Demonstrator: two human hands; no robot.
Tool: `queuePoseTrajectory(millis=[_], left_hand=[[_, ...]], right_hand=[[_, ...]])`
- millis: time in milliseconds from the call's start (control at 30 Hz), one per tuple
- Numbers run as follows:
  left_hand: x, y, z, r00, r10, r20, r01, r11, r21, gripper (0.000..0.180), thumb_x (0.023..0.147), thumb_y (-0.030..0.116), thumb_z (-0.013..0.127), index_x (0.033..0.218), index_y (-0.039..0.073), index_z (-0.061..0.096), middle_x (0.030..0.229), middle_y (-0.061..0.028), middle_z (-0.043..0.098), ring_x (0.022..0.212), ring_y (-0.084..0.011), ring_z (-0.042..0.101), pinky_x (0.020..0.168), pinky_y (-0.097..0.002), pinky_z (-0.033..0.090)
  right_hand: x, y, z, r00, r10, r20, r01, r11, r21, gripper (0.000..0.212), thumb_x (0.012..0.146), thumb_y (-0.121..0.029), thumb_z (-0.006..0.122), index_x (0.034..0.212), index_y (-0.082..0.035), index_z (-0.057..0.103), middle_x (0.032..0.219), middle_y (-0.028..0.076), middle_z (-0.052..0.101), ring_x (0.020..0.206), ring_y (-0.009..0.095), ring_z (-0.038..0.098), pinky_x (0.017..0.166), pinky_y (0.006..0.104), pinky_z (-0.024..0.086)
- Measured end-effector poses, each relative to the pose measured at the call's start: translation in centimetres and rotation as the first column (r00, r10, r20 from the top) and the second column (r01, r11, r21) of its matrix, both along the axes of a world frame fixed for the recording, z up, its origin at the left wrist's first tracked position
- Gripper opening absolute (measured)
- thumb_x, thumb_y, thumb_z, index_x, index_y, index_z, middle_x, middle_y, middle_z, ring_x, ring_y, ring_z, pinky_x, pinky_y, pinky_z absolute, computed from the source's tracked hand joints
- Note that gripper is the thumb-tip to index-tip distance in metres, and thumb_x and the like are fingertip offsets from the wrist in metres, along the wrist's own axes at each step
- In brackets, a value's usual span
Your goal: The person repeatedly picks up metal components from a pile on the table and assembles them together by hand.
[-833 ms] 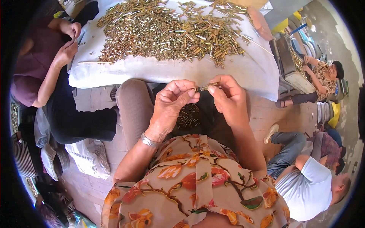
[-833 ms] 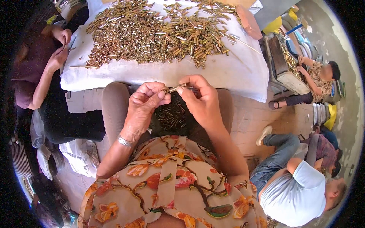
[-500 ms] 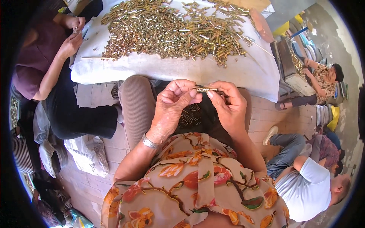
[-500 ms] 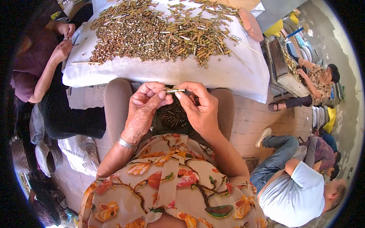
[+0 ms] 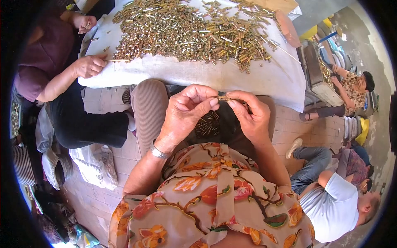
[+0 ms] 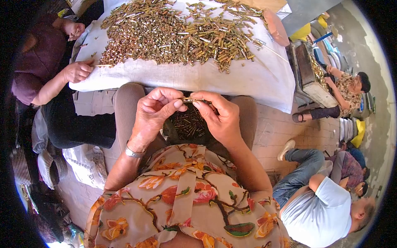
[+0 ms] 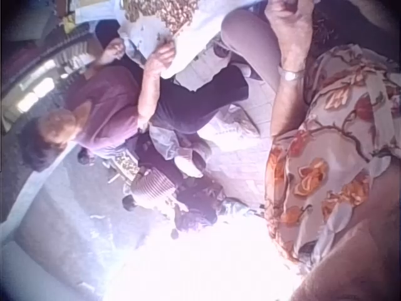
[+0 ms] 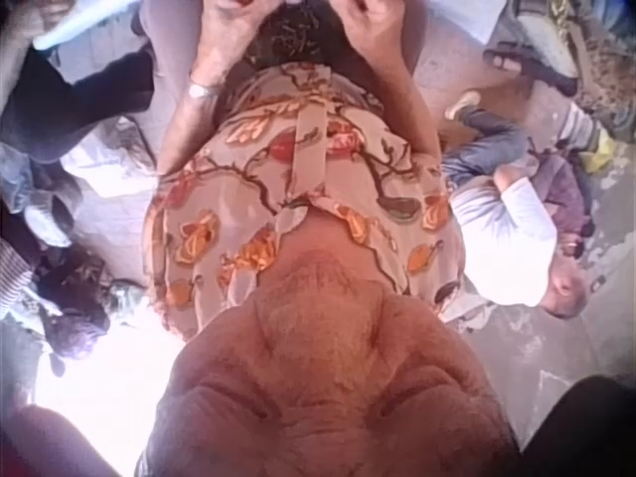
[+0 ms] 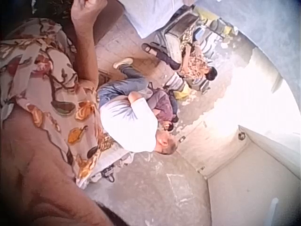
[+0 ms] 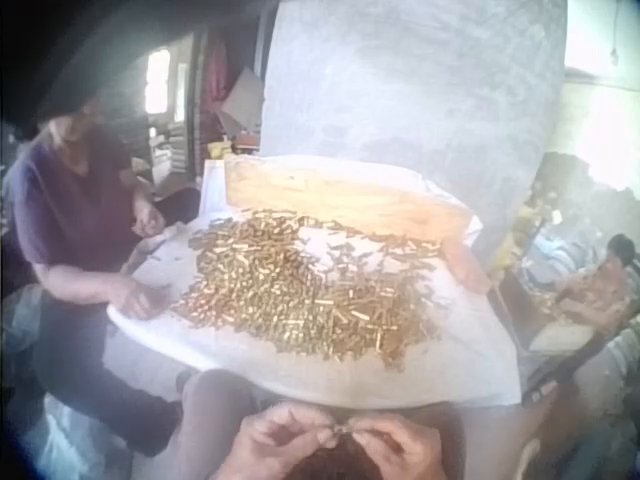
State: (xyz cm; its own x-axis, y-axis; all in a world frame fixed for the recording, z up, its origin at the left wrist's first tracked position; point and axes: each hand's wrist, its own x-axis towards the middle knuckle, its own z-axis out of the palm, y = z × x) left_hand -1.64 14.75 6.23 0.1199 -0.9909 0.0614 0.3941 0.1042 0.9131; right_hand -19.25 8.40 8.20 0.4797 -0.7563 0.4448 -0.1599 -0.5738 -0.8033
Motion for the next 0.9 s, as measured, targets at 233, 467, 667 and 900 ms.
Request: queuePoseTrajectory(millis=[233,467,667,900], left_hand=[[0.7,-0.9,-2.3,0.774,-0.365,-0.518,0.382,0.921,-0.079,0.018,0.089,0.009,0.064,0.103,0.000,0.062,0.089,-0.0086,0.066,0.078,-0.0168,0.066,0.075,-0.0309,0.056],[-0.4,-1.6,-3.8,0.814,-0.280,-0.510,0.286,0.956,-0.068,0.016,0.089,0.012,0.063,0.103,0.002,0.062,0.089,-0.0086,0.066,0.074,-0.0129,0.063,0.071,-0.0281,0.055],[0.8,-4.8,-2.5,0.994,-0.109,-0.022,0.111,0.971,0.211,0.019,0.091,0.019,0.063,0.104,0.005,0.063,0.083,-0.0013,0.063,0.060,-0.0087,0.057,0.058,-0.0230,0.050],[1.6,-11.8,-5.4,0.158,0.328,0.931,-0.360,0.898,-0.255,0.021,0.077,0.018,0.071,0.089,0.004,0.063,0.085,-0.0108,0.063,0.073,-0.0262,0.065,0.066,-0.0366,0.053]], right_hand=[[-0.4,0.4,0.3,0.956,0.123,0.268,-0.266,0.750,0.605,0.018,0.092,-0.008,0.059,0.107,0.001,0.062,0.079,0.001,0.064,0.054,0.001,0.044,0.046,0.0160,0.034],[0.5,0.7,-0.9,0.922,-0.002,0.387,-0.308,0.604,0.735,0.020,0.095,-0.014,0.055,0.106,0.002,0.059,0.077,0.002,0.061,0.049,0.002,0.043,0.041,0.0165,0.028],[1.3,-2.5,-2.0,0.779,-0.363,0.512,-0.507,0.118,0.854,0.017,0.095,-0.022,0.055,0.097,-0.005,0.055,0.074,0.001,0.056,0.047,0.006,0.044,0.040,0.0182,0.031],[3.9,-14.4,-6.8,0.962,-0.161,-0.221,0.184,0.979,0.086,0.013,0.084,-0.010,0.063,0.096,-0.005,0.063,0.074,0.006,0.058,0.056,0.019,0.057,0.048,0.0316,0.045]])
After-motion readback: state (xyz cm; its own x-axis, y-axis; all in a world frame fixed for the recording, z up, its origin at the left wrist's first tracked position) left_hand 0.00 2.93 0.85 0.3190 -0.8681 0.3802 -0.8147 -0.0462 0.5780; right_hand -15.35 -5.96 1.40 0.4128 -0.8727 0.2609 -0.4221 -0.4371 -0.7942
